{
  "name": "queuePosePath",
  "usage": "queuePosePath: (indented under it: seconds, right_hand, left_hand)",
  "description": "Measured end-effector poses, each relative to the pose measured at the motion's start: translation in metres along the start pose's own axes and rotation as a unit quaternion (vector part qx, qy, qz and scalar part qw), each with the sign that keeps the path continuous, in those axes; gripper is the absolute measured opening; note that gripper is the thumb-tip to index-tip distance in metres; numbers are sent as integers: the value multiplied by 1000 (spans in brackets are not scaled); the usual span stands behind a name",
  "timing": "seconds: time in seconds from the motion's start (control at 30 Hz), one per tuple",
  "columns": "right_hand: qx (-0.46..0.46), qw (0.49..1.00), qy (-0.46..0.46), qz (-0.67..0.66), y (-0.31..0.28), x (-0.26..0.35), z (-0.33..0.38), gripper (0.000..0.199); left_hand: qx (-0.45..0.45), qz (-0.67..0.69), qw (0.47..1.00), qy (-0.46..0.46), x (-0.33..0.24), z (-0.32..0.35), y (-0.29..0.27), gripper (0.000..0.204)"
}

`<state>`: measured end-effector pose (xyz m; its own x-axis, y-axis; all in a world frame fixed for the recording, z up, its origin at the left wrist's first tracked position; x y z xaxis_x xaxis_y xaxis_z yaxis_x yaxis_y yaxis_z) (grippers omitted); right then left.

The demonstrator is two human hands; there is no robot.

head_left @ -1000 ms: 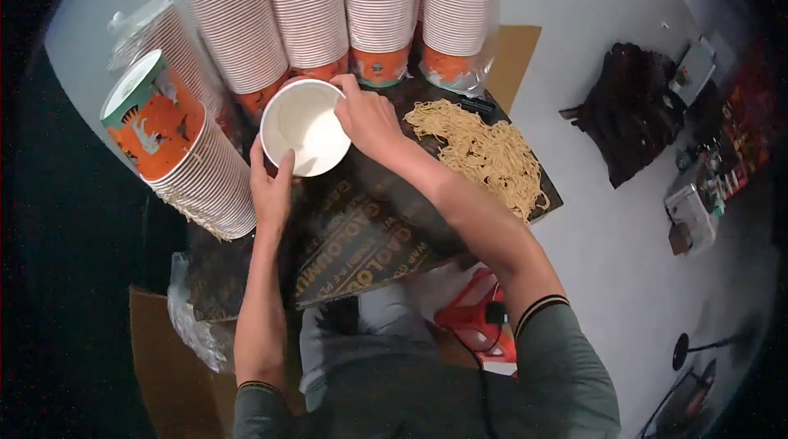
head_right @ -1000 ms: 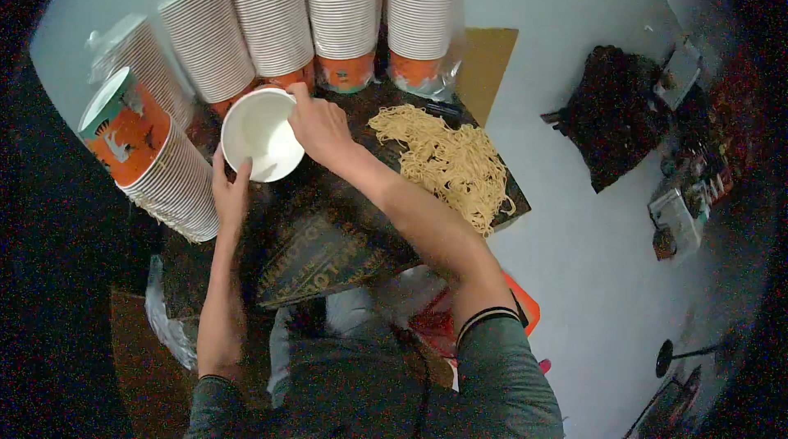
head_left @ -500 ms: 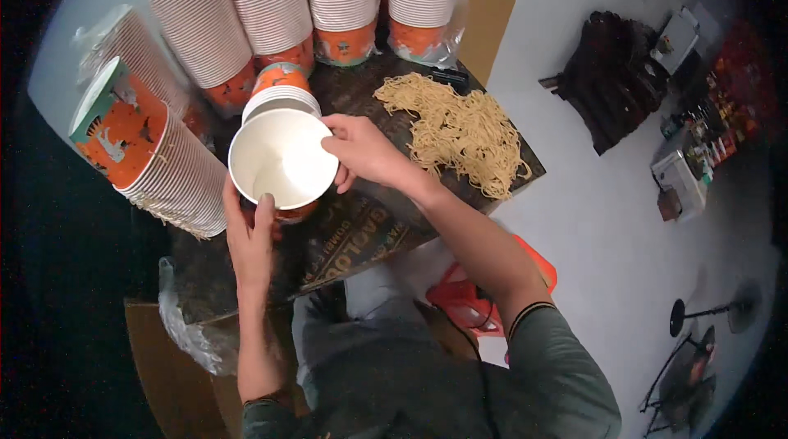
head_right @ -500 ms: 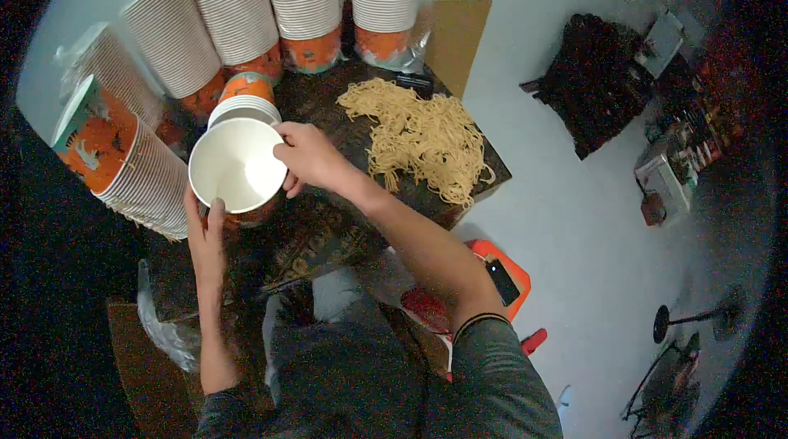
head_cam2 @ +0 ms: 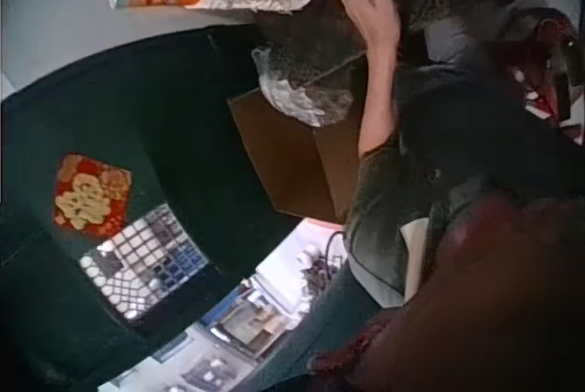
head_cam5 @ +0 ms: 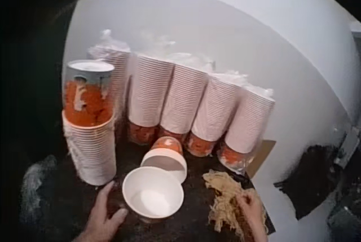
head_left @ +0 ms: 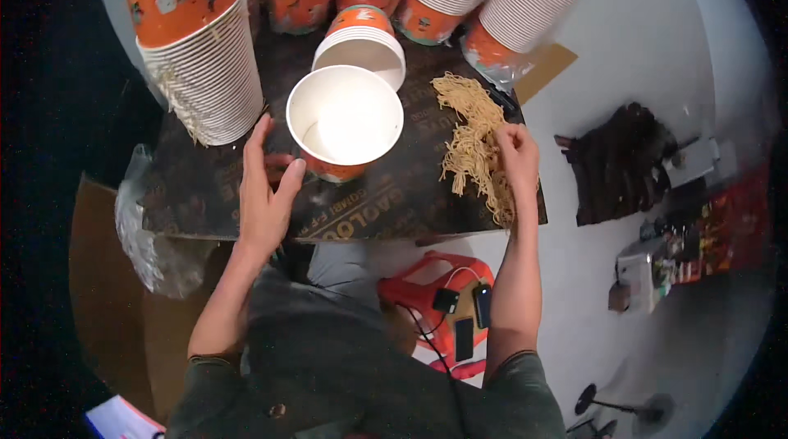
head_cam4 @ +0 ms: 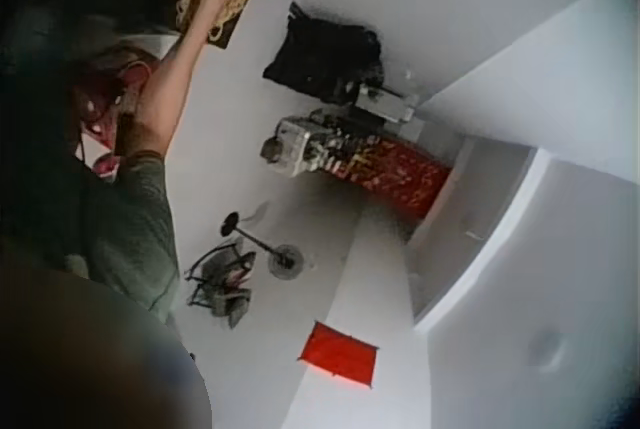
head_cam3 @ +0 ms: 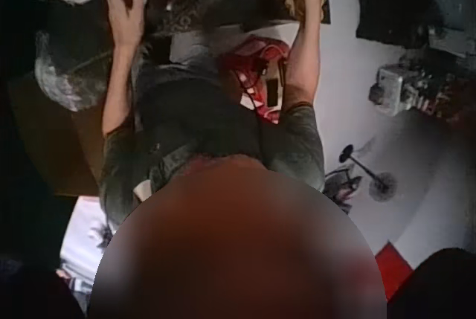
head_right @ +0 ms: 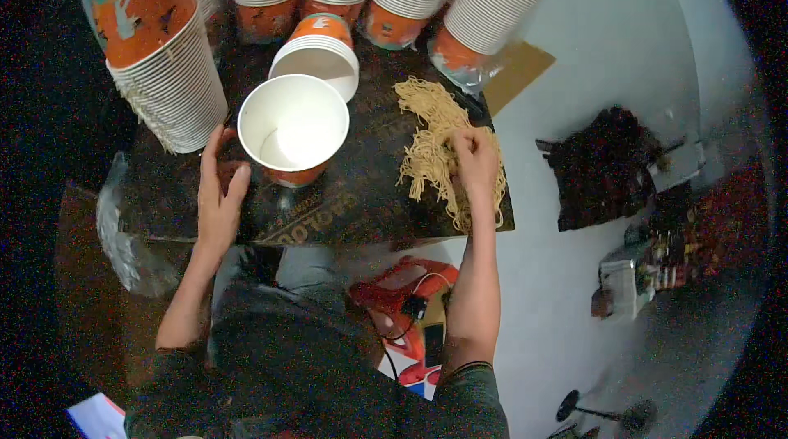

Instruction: Attaching elastic strings to pre-punched holes in paper cups.

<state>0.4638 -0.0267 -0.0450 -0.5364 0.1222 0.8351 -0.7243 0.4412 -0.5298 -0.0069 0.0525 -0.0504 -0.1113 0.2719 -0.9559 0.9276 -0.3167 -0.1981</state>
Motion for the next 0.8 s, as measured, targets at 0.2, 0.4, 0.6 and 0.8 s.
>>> queuePosePath:
  seconds: [0.2,0.4,0.6,0.8]
  right_hand:
    - [68,970,69,221,36,15,-14,52]
    - [53,991,-26,124,10,-16,-39,29]
    - [2,1000,0,9,-24,-4,-41,19]
    - [-3,998,21,-55,-42,-1,-39,21]
  left_hand:
    - [-51,-44,991,120,0,35,-8,62]
    - [-44,-79,986,143,-11,60,-4,42]
    - [20,-99,988,116,-2,78,9,23]
    - [124,-73,974,177,-12,76,48,21]
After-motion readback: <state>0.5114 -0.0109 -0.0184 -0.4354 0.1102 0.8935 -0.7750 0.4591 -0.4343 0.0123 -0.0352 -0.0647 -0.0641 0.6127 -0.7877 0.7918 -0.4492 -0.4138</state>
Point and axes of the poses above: each hand's wrist, its own z-axis away from the middle knuckle, its own y-axis out of the palm, x = y × z, the point moved 7 cm from there along -z, towards the middle knuckle, and after that the axes turned 12 degrees about x, right-handed, at the moved point
